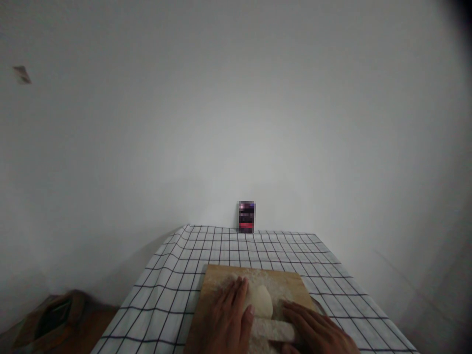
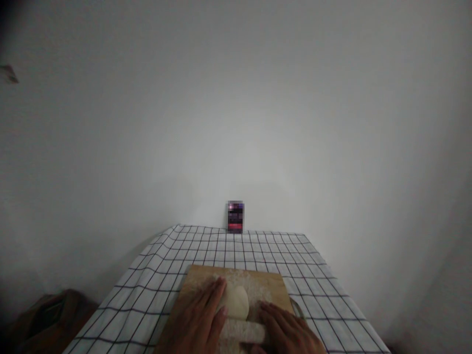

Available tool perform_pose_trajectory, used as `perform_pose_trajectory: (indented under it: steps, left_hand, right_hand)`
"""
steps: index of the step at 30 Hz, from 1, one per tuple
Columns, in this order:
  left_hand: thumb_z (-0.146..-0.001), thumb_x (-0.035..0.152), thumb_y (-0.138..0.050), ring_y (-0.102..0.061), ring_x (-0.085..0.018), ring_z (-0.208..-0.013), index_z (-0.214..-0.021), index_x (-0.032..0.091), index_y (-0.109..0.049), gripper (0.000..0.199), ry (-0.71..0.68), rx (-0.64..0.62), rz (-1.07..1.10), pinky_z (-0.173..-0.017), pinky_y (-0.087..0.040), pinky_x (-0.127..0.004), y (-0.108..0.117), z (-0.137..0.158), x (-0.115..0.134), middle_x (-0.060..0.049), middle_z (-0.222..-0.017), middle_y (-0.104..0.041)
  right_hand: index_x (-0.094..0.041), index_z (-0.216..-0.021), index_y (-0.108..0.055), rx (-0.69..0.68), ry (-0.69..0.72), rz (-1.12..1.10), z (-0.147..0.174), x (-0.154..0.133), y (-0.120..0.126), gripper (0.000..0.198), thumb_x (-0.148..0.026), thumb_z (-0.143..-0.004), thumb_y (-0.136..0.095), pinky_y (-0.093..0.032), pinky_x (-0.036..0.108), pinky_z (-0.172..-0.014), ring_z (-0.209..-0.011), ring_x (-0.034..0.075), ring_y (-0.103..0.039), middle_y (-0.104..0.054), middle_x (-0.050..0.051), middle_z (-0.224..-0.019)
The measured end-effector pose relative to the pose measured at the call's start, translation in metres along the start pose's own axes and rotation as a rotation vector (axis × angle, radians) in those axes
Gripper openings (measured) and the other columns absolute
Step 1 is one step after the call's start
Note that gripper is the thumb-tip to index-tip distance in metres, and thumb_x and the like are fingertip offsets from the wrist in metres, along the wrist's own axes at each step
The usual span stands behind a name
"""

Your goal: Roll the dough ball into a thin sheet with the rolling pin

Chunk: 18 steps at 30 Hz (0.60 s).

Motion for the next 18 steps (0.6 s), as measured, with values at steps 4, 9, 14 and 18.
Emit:
perform_pose_trajectory:
  steps: [4,9,14,18]
  left_hand:
    - [-0.108,0.033,-0.040,-0.060,-0.029,-0.137,-0.153,0.026,-0.051,0.047,0.061,-0.048,0.068,-0.114,-0.050,-0.047,0.016,-0.010,0.006,-0.009,-0.151,-0.061]
    - [-0.106,0.024,-0.038,-0.067,-0.025,-0.116,-0.121,0.024,-0.069,0.034,0.261,-0.120,0.141,-0.103,-0.051,-0.043,0.034,-0.045,0.010,-0.007,-0.123,-0.074]
    - [-0.103,0.023,-0.044,-0.068,-0.024,-0.106,-0.105,0.022,-0.068,0.024,0.305,-0.138,0.136,-0.093,-0.051,-0.038,0.036,-0.064,0.005,-0.006,-0.108,-0.075]
    - [-0.105,0.024,-0.042,-0.067,-0.025,-0.114,-0.118,0.020,-0.066,0.027,0.288,-0.103,0.084,-0.100,-0.051,-0.041,0.024,-0.058,0.004,-0.010,-0.119,-0.074]
  right_hand:
    - [-0.033,-0.123,-0.076,-0.079,-0.023,-0.025,-0.015,-0.014,0.016,0.042,-0.059,-0.093,-0.065,-0.062,0.038,-0.095,-0.115,0.028,-0.075,-0.077,0.004,-0.129]
    - [-0.027,-0.099,-0.076,-0.160,-0.125,-0.050,-0.036,-0.024,0.029,0.035,-0.054,-0.101,-0.053,-0.060,0.034,-0.084,-0.095,0.022,-0.076,-0.078,0.006,-0.107]
    - [-0.025,-0.070,-0.064,-0.119,-0.165,0.012,-0.044,-0.010,0.016,0.053,-0.057,-0.106,-0.042,-0.054,0.030,-0.069,-0.076,0.018,-0.070,-0.069,0.003,-0.083]
    - [-0.026,-0.082,-0.066,-0.012,-0.167,0.035,-0.041,-0.006,0.010,0.047,-0.053,-0.108,-0.038,-0.058,0.034,-0.075,-0.087,0.021,-0.073,-0.073,0.004,-0.093]
Point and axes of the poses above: each hand's wrist, its own z-axis away from the middle knuckle, its own y-axis out of the back of the hand, x = y × z, the point moved 3 cm from there along -z, towards the middle knuckle
